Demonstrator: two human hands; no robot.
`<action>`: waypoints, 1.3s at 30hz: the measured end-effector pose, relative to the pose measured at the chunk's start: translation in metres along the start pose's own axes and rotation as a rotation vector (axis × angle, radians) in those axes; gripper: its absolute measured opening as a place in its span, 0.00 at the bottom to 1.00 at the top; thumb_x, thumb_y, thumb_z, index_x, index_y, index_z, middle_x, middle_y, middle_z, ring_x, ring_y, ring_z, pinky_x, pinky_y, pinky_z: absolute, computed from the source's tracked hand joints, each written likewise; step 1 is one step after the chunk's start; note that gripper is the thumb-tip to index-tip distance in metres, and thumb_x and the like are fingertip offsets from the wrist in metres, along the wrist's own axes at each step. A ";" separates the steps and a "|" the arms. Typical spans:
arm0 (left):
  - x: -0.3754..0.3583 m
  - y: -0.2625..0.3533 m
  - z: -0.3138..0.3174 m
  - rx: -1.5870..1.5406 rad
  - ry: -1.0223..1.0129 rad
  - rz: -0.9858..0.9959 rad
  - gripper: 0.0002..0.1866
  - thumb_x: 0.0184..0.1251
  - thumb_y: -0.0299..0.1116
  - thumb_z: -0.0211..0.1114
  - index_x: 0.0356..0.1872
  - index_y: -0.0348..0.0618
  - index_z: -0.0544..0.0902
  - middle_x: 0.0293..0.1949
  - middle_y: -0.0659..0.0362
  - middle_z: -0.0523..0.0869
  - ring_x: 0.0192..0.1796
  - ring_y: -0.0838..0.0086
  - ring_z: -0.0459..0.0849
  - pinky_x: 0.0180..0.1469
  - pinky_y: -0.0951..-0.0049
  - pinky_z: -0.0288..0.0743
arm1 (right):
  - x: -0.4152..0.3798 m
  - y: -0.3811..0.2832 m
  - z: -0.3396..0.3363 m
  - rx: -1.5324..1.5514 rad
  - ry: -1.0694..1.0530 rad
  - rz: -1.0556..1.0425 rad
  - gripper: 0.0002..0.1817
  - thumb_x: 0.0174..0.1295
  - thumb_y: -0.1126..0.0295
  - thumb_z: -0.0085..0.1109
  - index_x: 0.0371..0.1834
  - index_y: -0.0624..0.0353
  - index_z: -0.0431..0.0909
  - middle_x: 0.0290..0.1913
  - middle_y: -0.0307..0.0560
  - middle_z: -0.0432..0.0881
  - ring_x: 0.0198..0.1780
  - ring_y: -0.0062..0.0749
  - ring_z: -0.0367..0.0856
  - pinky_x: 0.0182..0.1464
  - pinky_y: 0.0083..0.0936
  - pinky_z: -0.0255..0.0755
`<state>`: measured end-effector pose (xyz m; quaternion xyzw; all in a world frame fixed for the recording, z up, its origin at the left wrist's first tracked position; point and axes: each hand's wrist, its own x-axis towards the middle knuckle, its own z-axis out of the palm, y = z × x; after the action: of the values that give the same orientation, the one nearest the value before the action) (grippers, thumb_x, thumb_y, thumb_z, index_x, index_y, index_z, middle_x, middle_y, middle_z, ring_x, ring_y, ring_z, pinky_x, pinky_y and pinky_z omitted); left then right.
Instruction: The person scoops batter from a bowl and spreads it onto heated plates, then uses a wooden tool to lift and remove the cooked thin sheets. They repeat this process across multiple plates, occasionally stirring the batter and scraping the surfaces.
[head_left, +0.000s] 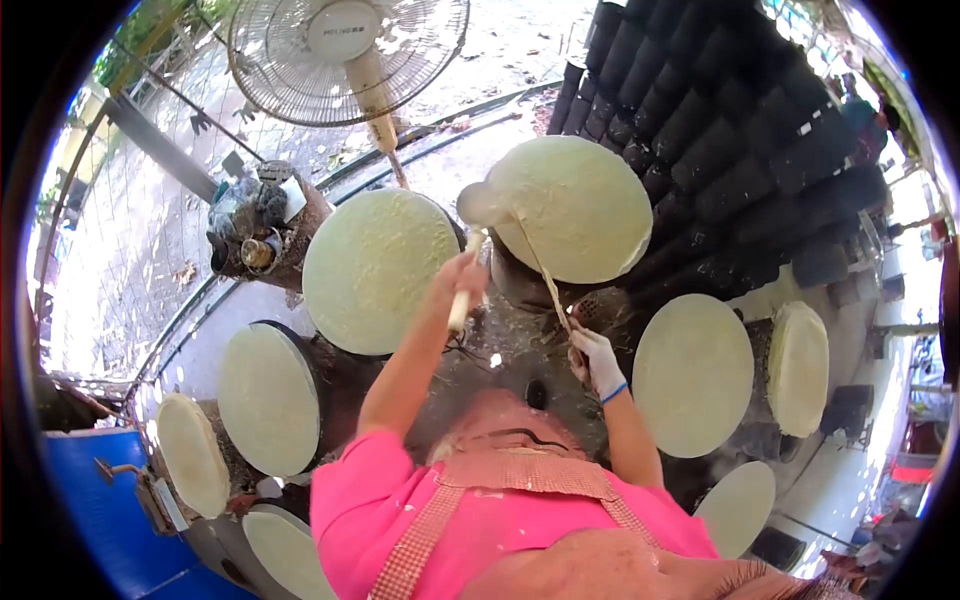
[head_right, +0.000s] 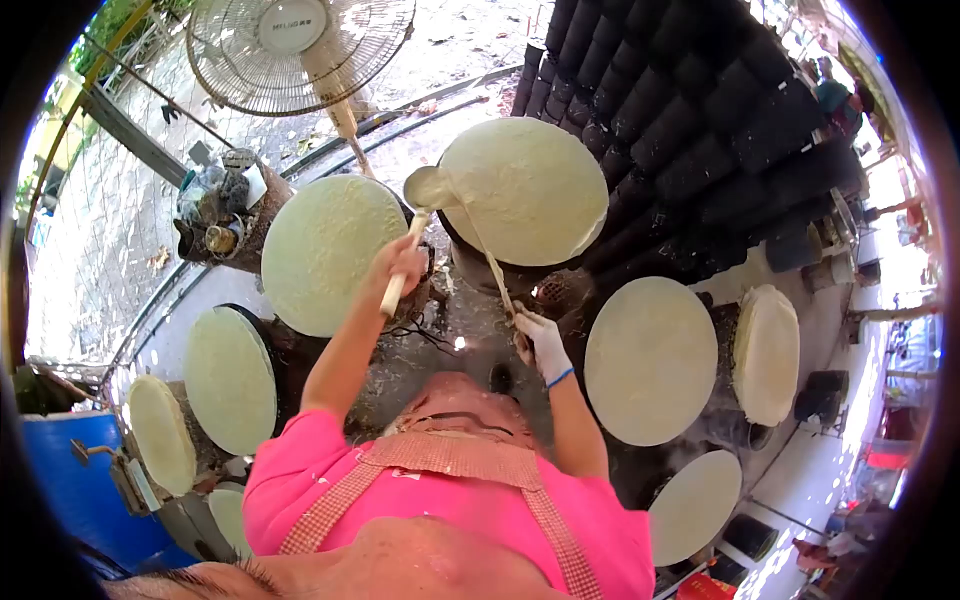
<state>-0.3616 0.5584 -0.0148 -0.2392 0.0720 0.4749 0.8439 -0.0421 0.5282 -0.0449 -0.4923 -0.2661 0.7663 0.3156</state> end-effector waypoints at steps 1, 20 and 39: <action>-0.016 -0.013 -0.005 0.072 0.077 0.060 0.17 0.70 0.36 0.54 0.21 0.47 0.62 0.14 0.66 0.63 0.11 0.84 0.59 0.08 0.83 0.53 | -0.007 0.001 0.006 -0.027 0.049 -0.051 0.17 0.60 0.73 0.61 0.53 0.61 0.79 0.24 0.35 0.77 0.17 0.17 0.69 0.15 0.17 0.58; -0.207 -0.170 -0.125 -0.239 0.083 0.366 0.19 0.74 0.44 0.50 0.23 0.46 0.62 0.15 0.68 0.59 0.13 0.85 0.57 0.11 0.82 0.51 | 0.042 -0.032 -0.031 -0.676 -0.315 -0.073 0.15 0.61 0.73 0.57 0.50 0.66 0.80 0.23 0.35 0.76 0.15 0.15 0.64 0.18 0.16 0.58; -0.335 -0.532 -0.290 -0.745 -0.505 1.072 0.20 0.74 0.44 0.48 0.21 0.47 0.62 0.16 0.67 0.61 0.16 0.81 0.60 0.19 0.79 0.58 | -0.377 0.131 0.461 -1.079 -2.239 -1.588 0.22 0.61 0.48 0.52 0.49 0.48 0.81 0.43 0.48 0.84 0.45 0.43 0.82 0.44 0.34 0.75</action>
<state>-0.0669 -0.0666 0.0262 -0.3264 -0.1857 0.8599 0.3458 -0.3771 0.1159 0.2539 0.5593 -0.8070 0.1797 0.0607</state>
